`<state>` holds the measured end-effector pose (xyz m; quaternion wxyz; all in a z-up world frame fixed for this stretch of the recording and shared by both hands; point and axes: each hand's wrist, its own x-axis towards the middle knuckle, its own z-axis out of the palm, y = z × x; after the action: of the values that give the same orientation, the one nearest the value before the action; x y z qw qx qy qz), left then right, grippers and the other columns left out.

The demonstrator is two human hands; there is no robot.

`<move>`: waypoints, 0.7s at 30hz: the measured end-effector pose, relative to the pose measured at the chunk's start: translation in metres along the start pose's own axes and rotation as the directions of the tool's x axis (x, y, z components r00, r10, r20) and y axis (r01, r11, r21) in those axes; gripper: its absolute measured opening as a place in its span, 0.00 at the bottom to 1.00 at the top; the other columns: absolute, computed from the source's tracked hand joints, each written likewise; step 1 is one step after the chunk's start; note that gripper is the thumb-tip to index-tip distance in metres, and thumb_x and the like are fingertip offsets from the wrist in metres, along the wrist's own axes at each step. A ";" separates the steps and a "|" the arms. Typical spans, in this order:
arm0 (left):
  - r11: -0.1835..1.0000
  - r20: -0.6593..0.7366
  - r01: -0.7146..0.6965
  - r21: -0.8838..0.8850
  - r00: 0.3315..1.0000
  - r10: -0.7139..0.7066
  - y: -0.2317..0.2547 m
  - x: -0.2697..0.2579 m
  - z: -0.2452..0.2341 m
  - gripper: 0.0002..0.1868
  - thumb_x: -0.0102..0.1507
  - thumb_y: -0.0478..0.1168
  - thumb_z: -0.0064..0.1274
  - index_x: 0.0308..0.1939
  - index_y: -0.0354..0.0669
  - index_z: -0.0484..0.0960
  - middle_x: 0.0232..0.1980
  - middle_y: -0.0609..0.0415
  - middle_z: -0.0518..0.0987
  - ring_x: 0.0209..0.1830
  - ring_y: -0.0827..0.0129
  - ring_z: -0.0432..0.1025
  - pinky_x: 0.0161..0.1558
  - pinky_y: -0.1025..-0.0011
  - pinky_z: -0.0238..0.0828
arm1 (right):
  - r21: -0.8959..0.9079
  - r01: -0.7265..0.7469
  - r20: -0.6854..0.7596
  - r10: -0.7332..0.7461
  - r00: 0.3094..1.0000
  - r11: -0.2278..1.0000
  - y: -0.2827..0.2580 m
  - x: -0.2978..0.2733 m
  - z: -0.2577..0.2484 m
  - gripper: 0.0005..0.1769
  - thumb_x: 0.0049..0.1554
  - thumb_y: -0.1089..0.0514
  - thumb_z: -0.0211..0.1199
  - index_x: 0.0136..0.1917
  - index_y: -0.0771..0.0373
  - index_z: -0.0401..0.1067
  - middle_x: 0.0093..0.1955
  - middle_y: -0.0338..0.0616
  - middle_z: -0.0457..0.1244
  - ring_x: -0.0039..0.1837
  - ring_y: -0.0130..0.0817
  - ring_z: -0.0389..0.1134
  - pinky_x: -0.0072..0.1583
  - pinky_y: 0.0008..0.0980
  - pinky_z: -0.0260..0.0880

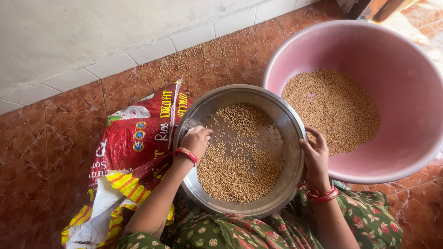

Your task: The person sits on the floor and manually sorts grains in a metal tray, picking out unwanted items and transferring the sorted grains into a pink basin. The process is repetitive and involves careful hand manipulation of the grains.

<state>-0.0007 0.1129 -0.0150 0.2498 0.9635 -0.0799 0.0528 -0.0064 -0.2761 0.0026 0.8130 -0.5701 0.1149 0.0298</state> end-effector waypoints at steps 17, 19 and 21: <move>0.941 0.151 -0.322 0.109 0.941 0.304 0.055 -0.025 0.001 0.03 0.59 0.41 0.58 0.34 0.49 0.85 0.37 0.58 0.78 0.42 0.65 0.75 0.46 0.64 0.74 | 0.018 -0.019 -0.019 0.019 1.000 1.000 0.000 0.000 0.001 0.26 0.61 0.66 0.59 0.72 0.66 0.62 0.53 0.54 0.68 0.48 0.33 0.72 0.47 0.30 0.77; 0.916 0.156 -0.371 0.156 0.924 0.348 0.053 -0.024 0.002 0.04 0.60 0.38 0.55 0.34 0.51 0.85 0.37 0.59 0.78 0.42 0.66 0.75 0.45 0.65 0.75 | 0.024 -0.008 -0.014 0.008 1.000 1.000 -0.001 0.000 0.001 0.26 0.61 0.66 0.59 0.72 0.67 0.62 0.54 0.55 0.68 0.49 0.33 0.72 0.48 0.29 0.77; 0.889 0.123 -0.425 0.168 0.904 0.409 0.052 -0.025 0.002 0.06 0.59 0.36 0.53 0.34 0.51 0.85 0.37 0.59 0.78 0.42 0.65 0.75 0.44 0.66 0.75 | 0.029 0.007 -0.003 -0.006 1.000 1.000 -0.002 -0.001 0.001 0.26 0.61 0.67 0.60 0.72 0.68 0.62 0.55 0.55 0.68 0.50 0.33 0.72 0.49 0.29 0.77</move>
<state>-0.0348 0.0705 0.0045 0.1354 0.9446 -0.2901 0.0719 -0.0070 -0.2754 0.0049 0.8210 -0.5587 0.1147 0.0246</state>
